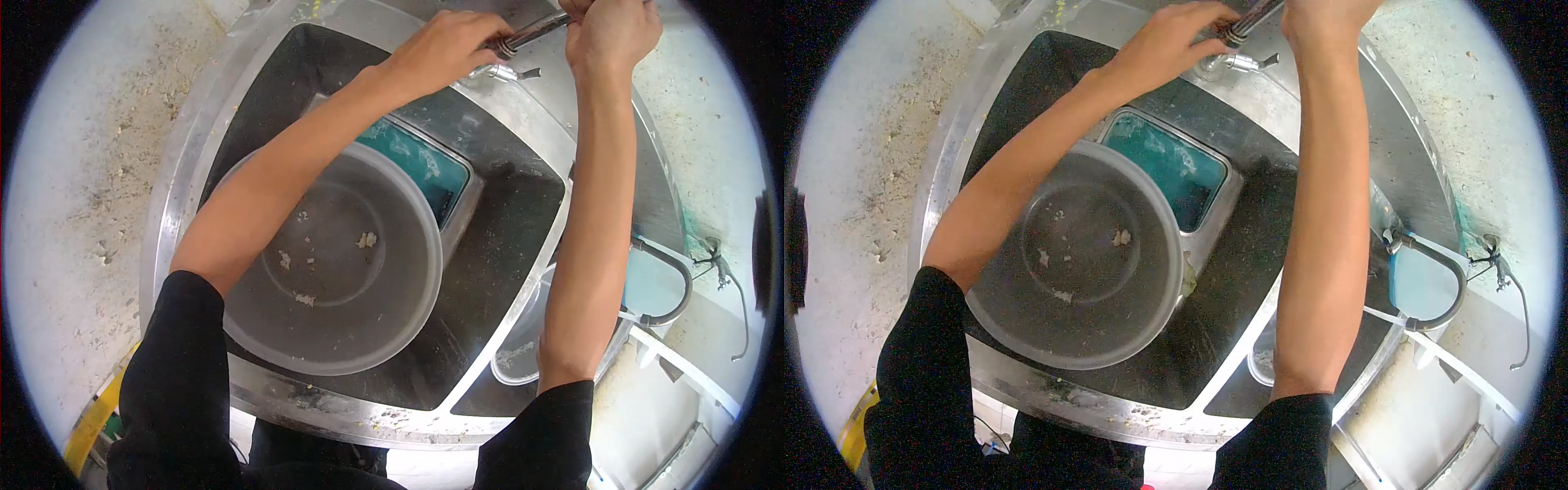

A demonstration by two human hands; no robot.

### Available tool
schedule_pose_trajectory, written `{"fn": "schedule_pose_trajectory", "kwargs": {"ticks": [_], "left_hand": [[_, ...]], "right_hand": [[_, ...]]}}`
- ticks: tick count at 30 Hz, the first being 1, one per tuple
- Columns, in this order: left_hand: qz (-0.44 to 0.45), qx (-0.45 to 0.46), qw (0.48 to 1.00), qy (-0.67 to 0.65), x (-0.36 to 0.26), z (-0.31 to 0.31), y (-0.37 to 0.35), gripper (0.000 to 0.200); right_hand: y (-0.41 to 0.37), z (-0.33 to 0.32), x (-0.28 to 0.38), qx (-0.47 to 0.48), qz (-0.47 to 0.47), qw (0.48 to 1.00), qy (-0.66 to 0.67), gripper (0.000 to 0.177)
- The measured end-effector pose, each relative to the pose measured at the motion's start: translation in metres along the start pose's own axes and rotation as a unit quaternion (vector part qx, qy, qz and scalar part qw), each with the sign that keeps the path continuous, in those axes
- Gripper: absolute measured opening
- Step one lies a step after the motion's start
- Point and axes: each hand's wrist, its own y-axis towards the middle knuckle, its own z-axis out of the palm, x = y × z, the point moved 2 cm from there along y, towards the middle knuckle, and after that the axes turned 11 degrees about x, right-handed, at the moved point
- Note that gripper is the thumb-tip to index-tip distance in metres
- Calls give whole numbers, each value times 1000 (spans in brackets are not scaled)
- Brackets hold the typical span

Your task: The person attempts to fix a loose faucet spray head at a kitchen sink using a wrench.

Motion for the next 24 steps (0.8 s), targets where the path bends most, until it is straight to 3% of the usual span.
{"fn": "schedule_pose_trajectory", "kwargs": {"ticks": [1, 5, 7, 10, 13, 19, 21, 22, 23, 24], "left_hand": [[-66, 22, 993, -90, 1, 1, -1, 33], [-72, 1, 994, -82, -4, 3, -2, 33], [-116, -59, 978, -165, -2, 7, -6, 29], [-139, -61, 972, -182, -2, 12, -9, 20], [-185, -30, 962, -199, 0, 12, -11, 24], [-153, -26, 978, -136, -4, 8, -14, 22], [-146, -48, 978, -142, -10, 11, -17, 21], [-135, -74, 977, -146, -11, 12, -18, 20], [-135, -81, 977, -144, -13, 15, -18, 20], [-152, -94, 973, -145, -15, 19, -20, 20]], "right_hand": [[-2, 2, 2, -2, 2, 1000, -1, 36], [1, 0, 0, -2, 8, 1000, 7, 38], [3, -3, -3, 4, 13, 1000, 19, 39], [1, 0, -1, 7, 24, 999, 31, 41], [-4, 4, 2, -6, -5, 1000, 13, 43], [-2, -10, -1, 45, 23, 999, -11, 36], [-13, -20, -2, 46, -69, 992, -94, 29], [-24, -32, -6, 9, -81, 984, -161, 40], [-41, -36, -10, 15, -84, 983, -160, 40], [-60, -41, -13, -23, -69, 963, -258, 37]]}}
